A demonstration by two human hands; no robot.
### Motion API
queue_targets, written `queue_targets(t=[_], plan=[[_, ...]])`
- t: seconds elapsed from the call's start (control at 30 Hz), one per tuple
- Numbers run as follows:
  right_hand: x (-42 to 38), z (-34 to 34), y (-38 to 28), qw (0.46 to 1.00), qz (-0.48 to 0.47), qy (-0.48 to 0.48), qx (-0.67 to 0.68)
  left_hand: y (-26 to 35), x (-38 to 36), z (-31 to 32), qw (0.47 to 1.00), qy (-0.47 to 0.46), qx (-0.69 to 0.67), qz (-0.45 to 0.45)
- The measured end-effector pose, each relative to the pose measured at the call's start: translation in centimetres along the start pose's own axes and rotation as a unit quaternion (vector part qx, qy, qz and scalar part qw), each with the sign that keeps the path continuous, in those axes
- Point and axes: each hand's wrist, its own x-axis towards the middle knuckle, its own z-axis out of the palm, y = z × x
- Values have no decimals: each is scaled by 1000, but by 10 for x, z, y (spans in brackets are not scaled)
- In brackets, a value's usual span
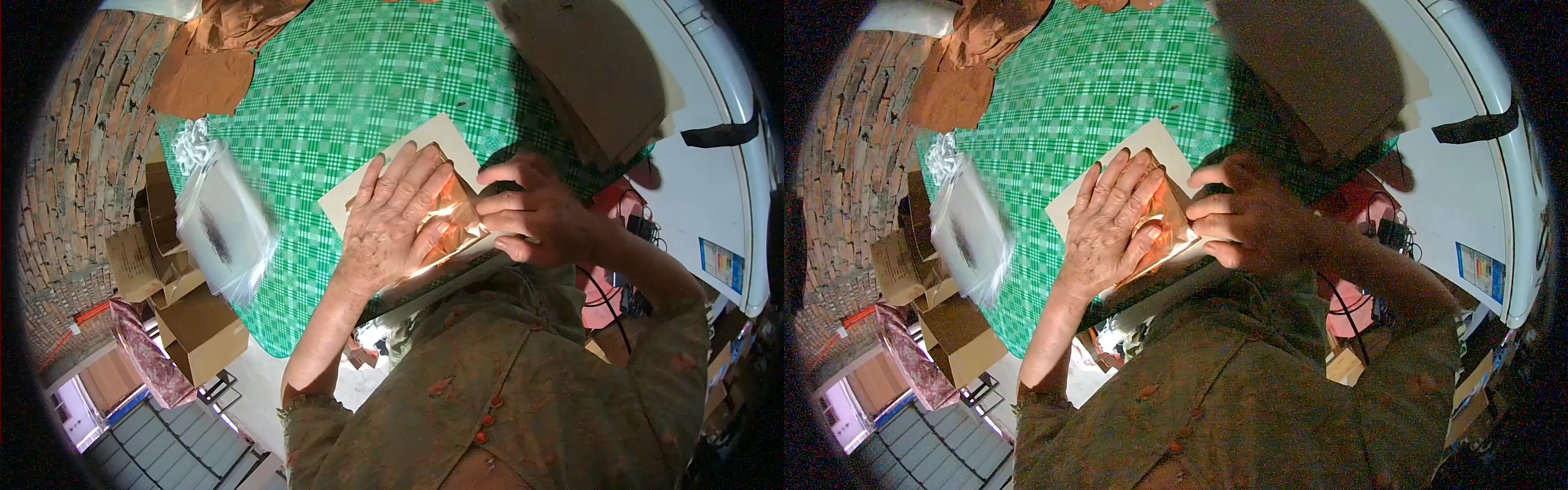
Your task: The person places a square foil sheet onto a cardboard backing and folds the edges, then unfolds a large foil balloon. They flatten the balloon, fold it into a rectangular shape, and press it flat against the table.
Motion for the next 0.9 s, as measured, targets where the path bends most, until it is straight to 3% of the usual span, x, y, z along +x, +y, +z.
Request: queue_targets(t=[0.13,0.23,0.43,0.53,0.9], plan=[[-8,21,-13,992,87,71,55,0,0,1,1000,4,7,2],[-3,29,-29,987,119,102,-30,1,0,2,1000,16,11,5],[-5,37,-35,976,5,97,-193,2,-1,1,999,30,9,8],[-6,41,-42,964,6,120,-236,2,-2,1,999,31,11,12],[-15,40,-44,970,-11,90,-227,-1,-5,4,998,60,8,31]])
